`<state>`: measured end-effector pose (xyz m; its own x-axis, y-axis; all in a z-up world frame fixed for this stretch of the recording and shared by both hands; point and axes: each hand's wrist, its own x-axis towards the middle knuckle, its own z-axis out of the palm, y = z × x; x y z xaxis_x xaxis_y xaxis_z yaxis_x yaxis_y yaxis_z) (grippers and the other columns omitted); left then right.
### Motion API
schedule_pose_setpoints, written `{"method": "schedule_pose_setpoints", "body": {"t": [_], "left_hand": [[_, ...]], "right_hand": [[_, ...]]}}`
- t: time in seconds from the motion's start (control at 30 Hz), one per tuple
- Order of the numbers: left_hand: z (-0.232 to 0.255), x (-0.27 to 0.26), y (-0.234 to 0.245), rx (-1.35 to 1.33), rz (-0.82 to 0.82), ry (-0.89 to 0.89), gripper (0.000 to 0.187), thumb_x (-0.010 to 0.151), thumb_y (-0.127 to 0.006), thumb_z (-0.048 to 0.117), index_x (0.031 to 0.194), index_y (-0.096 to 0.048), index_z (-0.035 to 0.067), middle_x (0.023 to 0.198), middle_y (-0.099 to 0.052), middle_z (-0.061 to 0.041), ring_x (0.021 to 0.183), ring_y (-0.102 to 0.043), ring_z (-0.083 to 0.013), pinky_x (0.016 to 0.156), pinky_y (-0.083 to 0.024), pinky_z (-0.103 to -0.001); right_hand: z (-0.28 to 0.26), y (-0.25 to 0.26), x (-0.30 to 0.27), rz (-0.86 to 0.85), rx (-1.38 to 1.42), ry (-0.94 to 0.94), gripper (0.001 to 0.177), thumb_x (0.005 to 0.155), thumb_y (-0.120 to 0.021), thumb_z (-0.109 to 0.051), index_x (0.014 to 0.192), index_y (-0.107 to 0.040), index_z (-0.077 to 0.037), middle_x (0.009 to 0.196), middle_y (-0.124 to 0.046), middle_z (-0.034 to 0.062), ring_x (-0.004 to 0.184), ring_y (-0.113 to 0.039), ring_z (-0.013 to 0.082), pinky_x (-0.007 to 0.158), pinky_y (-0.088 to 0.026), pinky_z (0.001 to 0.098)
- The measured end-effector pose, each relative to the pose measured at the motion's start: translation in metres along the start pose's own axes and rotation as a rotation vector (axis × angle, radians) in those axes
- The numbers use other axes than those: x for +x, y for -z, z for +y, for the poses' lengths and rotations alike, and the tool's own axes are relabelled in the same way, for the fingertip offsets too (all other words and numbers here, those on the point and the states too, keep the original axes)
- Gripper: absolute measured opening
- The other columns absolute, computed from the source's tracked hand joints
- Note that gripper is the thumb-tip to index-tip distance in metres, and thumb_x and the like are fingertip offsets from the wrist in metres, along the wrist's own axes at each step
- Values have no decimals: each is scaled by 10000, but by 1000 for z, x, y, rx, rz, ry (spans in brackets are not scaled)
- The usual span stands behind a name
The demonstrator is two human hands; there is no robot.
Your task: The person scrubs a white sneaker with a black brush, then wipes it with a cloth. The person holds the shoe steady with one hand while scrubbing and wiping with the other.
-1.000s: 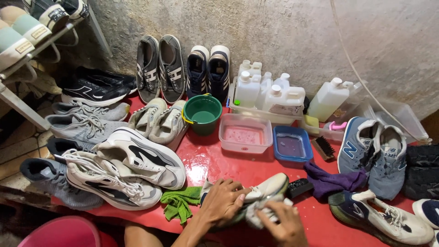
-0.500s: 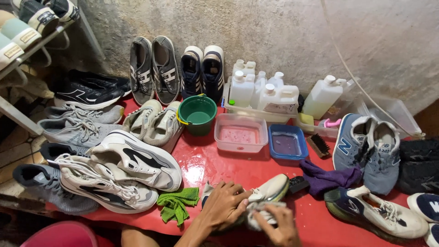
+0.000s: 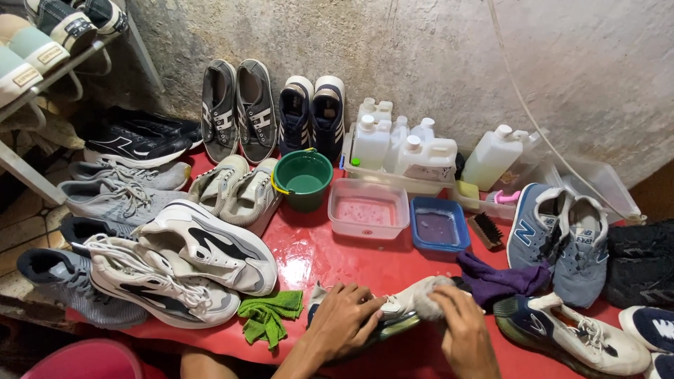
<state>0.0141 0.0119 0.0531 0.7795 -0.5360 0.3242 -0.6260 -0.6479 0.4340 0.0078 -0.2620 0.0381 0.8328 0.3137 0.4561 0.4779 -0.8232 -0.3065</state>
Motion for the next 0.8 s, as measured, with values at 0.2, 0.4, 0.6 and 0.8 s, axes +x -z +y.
{"method": "schedule_pose_setpoints", "body": {"t": [0.2,0.4,0.6,0.8], "left_hand": [[-7,1,-9,28,44,-32,316,1037,-522,287,1253,-713,157,982,-725,-105,824,-627,-323,742,-424,-467],[-14,-16,-27,158,196,147,427,997,-602,561,1022,-668,140,1109,-676,-124,1049,-586,-285,986,-356,-516],[-9,-31,-24,131,411,315,385,990,-619,481,892,-651,110,946,-637,-87,940,-557,-261,1009,-415,-487],[-22,-26,-19,-129,308,546,324,921,-666,490,898,-721,171,1041,-683,-8,1080,-537,-198,960,-402,-444]], "right_hand": [[-44,-22,-24,-77,-238,41,702,620,-695,9,1261,-637,-269,1326,-596,-57,1251,-538,223,948,-497,473],[-57,-23,-30,4,-315,-44,617,631,-664,-6,1163,-676,-320,1254,-613,-102,1122,-567,228,875,-513,442],[-50,-25,-21,-45,-302,30,624,649,-634,-16,1206,-647,-297,1239,-600,-54,1158,-560,244,830,-507,483],[-62,-27,-6,-70,-319,62,485,747,-598,-49,1181,-660,-255,1236,-599,3,1144,-545,280,889,-486,499]]}}
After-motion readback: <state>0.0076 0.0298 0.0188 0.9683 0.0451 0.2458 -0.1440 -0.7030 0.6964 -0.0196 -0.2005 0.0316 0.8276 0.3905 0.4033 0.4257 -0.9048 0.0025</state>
